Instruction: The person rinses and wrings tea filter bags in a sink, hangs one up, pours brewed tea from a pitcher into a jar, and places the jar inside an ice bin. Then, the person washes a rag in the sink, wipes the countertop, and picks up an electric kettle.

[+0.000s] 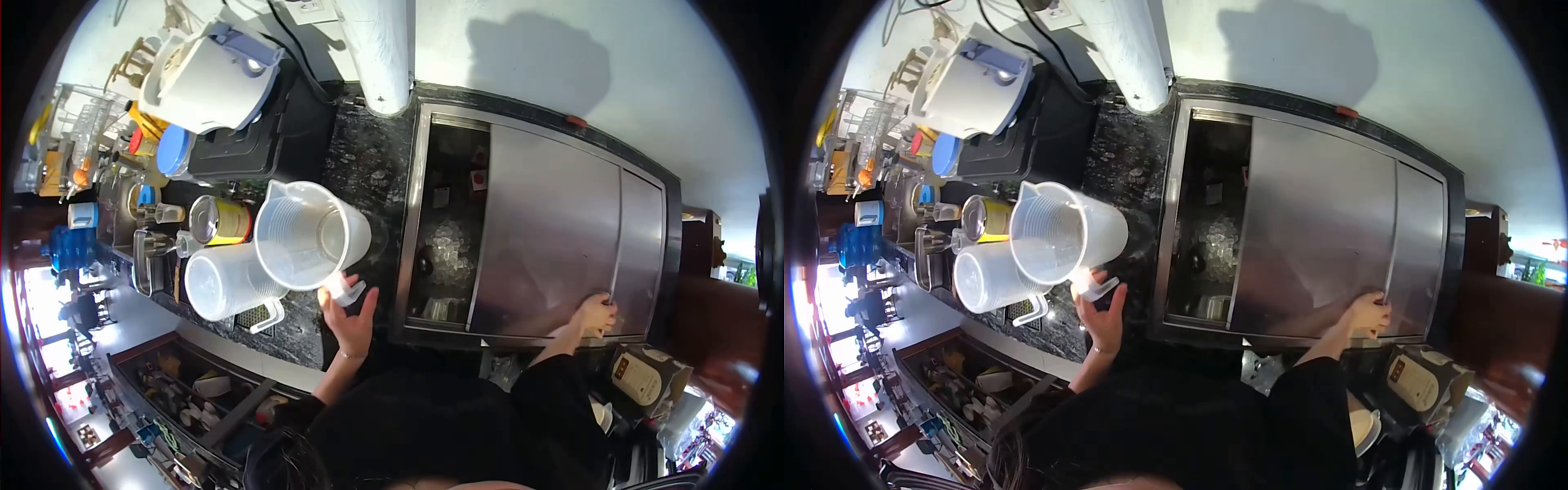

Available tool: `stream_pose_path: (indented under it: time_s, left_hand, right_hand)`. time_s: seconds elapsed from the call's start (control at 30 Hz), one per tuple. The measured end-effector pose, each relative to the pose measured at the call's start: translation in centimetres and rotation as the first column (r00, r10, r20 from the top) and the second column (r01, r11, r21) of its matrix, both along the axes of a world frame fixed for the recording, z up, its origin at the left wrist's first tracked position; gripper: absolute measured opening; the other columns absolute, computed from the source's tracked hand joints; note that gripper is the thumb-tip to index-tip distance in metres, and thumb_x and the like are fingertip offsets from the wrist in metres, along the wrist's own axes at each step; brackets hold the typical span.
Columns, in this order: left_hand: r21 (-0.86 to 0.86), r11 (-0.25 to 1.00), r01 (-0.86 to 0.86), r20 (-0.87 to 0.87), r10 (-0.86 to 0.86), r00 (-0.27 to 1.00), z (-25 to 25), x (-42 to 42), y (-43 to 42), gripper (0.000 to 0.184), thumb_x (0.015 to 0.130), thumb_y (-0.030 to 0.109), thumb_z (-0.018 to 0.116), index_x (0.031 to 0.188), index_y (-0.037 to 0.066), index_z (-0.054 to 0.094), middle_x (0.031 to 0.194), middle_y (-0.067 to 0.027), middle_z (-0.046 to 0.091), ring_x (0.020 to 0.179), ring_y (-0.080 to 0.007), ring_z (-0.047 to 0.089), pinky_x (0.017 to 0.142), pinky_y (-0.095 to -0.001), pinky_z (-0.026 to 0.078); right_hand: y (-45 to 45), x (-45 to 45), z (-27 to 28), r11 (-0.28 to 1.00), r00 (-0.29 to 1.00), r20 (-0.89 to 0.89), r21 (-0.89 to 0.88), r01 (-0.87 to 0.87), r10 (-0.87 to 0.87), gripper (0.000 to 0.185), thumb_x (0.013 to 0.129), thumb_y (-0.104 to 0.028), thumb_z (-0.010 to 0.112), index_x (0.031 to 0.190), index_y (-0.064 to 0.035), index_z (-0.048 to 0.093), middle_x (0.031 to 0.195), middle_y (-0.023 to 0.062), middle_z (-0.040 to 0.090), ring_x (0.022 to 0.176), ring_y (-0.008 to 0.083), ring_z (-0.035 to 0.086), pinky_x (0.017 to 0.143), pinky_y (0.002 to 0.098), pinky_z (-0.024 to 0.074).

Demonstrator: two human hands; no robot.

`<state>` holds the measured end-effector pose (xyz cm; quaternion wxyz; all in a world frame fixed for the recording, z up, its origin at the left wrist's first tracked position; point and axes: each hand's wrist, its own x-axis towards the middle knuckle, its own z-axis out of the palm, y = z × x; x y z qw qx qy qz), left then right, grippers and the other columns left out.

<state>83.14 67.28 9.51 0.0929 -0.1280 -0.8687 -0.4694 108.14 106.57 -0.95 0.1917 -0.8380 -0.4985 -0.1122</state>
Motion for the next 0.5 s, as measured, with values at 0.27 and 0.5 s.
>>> stream_pose_path:
  time_s: [0.27,0.5]
  left_hand:
    - [0.225,0.939,0.259,0.057,-0.278,0.959,1.8,-0.8,1.5,0.017,0.067,0.002,0.067,0.083,0.002,0.061,0.101,-0.0101,0.048,0.084,-0.0218,0.049,0.072,-0.0278,0.042]
    - [0.498,0.489,0.717,-0.055,-0.807,0.589,2.5,3.2,10.5,0.022,0.068,0.002,0.066,0.084,0.004,0.052,0.103,-0.0101,0.049,0.084,-0.0231,0.050,0.071,-0.0297,0.043]
  right_hand:
    - [-7.1,-3.5,-0.5,0.984,0.969,-0.177,0.084,-0.159,0.172,0.033,0.081,-0.039,0.045,0.096,-0.0160,0.062,0.100,0.0113,0.055,0.097,0.0314,0.046,0.083,0.0480,0.0326]
    - [-7.6,-1.1,-2.0,0.892,0.843,-0.296,0.184,-0.412,0.450,0.030,0.084,-0.024,0.045,0.092,-0.0020,0.064,0.083,0.0197,0.062,0.077,0.0388,0.056,0.070,0.0422,0.0450]
